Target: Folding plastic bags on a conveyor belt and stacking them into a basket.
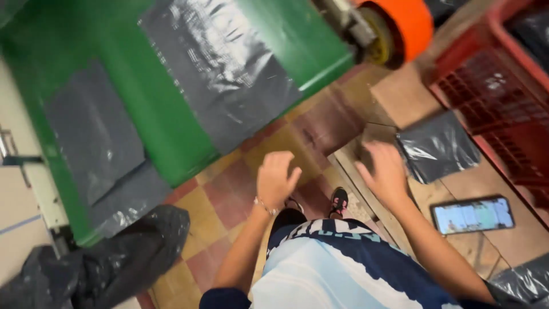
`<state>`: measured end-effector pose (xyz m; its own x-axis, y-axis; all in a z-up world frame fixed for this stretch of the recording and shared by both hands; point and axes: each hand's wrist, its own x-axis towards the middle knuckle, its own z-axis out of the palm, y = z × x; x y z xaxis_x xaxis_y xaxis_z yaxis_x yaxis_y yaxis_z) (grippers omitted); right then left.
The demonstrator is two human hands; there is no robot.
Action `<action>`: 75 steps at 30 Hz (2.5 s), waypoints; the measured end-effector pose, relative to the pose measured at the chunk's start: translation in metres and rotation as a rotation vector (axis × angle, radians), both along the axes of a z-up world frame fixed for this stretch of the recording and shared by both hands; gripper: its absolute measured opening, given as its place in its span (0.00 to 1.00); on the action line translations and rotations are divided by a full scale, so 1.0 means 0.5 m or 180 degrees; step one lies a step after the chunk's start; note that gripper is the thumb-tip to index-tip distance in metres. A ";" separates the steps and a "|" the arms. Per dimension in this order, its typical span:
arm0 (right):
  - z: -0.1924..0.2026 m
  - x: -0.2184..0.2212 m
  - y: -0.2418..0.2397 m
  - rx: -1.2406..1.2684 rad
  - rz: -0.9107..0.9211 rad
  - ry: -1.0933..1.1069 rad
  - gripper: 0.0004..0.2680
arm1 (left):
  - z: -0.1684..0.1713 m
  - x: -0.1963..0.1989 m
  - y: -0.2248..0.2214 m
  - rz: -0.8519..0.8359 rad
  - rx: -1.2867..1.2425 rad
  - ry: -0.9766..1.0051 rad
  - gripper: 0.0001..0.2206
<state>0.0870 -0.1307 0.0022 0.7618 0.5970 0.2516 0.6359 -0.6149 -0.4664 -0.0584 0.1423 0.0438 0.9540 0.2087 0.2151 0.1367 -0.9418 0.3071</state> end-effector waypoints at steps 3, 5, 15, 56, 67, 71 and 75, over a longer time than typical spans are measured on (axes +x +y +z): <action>0.043 0.079 0.263 0.0309 0.0335 -0.0181 0.21 | -0.009 -0.004 0.143 0.0276 0.0881 -0.0356 0.31; 0.012 0.149 0.416 0.0296 0.0370 -0.0295 0.23 | -0.016 -0.018 0.215 0.0450 0.1081 -0.0121 0.36; -0.098 0.435 0.796 -0.0049 -0.0641 0.1292 0.21 | -0.191 -0.030 0.443 0.0148 0.1496 -0.0546 0.22; -0.087 0.697 1.097 -0.0354 0.0215 0.3058 0.10 | -0.141 0.519 1.285 0.1799 -0.1598 -0.0047 0.11; 0.082 0.597 1.086 -0.1109 -0.0208 0.2262 0.21 | 0.062 0.338 1.004 0.2805 -0.1072 0.0742 0.23; 0.034 0.576 1.046 -0.0719 -0.0346 0.2256 0.20 | -0.019 0.264 0.896 0.2736 -0.1001 0.1169 0.24; 0.008 0.565 1.034 -0.0213 -0.0233 0.2119 0.18 | -0.085 0.241 0.890 0.2471 -0.1035 0.0610 0.13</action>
